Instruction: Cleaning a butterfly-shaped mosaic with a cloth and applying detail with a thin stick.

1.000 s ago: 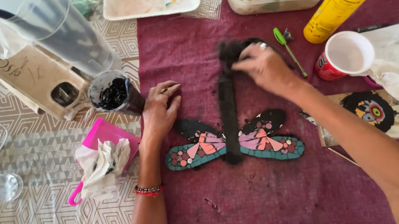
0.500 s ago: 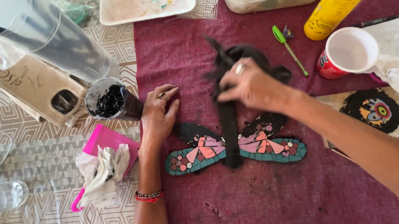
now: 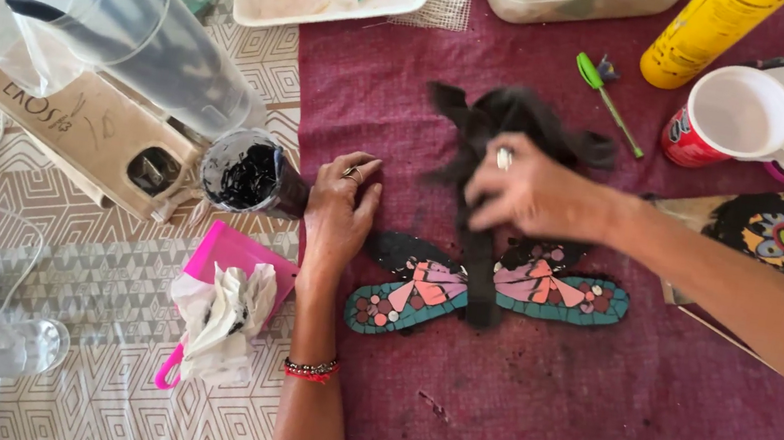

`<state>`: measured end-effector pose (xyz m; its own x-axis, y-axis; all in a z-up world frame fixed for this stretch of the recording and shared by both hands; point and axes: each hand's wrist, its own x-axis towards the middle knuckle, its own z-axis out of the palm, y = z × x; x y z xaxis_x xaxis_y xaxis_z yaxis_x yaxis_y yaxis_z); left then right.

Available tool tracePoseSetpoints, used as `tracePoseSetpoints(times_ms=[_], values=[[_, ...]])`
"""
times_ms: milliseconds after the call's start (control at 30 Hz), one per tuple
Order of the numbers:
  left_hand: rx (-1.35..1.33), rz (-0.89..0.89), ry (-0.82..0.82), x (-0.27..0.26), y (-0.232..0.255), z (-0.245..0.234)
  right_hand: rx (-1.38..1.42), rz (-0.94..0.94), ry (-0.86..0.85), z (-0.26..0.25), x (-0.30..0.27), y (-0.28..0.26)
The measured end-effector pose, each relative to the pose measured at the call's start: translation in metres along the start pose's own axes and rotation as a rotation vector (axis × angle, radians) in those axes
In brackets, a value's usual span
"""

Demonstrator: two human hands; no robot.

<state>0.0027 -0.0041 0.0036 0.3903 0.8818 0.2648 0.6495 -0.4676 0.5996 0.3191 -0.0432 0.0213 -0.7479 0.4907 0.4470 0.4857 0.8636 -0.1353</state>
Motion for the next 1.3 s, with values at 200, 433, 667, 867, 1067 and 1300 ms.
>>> tracePoseSetpoints(times_ms=[200,433,667,867,1067,1300], values=[[-0.006,0.014,-0.003,0.0,-0.001,0.0,-0.375,0.369,0.1,0.005,-0.008,0.064],[0.027,-0.003,-0.01,-0.001,-0.006,0.003,0.051,0.158,0.06,-0.002,0.0,0.002],[0.015,0.02,-0.03,-0.002,-0.003,-0.001,-0.086,0.442,0.258,-0.02,-0.001,0.057],[-0.093,0.02,0.014,-0.004,0.033,-0.022,0.138,0.671,0.541,-0.1,0.021,0.033],[-0.305,0.175,0.015,0.028,0.124,-0.052,0.165,0.624,0.622,-0.14,0.031,0.005],[-0.375,0.48,0.011,0.114,0.195,-0.046,0.22,0.538,0.658,-0.178,0.072,-0.034]])
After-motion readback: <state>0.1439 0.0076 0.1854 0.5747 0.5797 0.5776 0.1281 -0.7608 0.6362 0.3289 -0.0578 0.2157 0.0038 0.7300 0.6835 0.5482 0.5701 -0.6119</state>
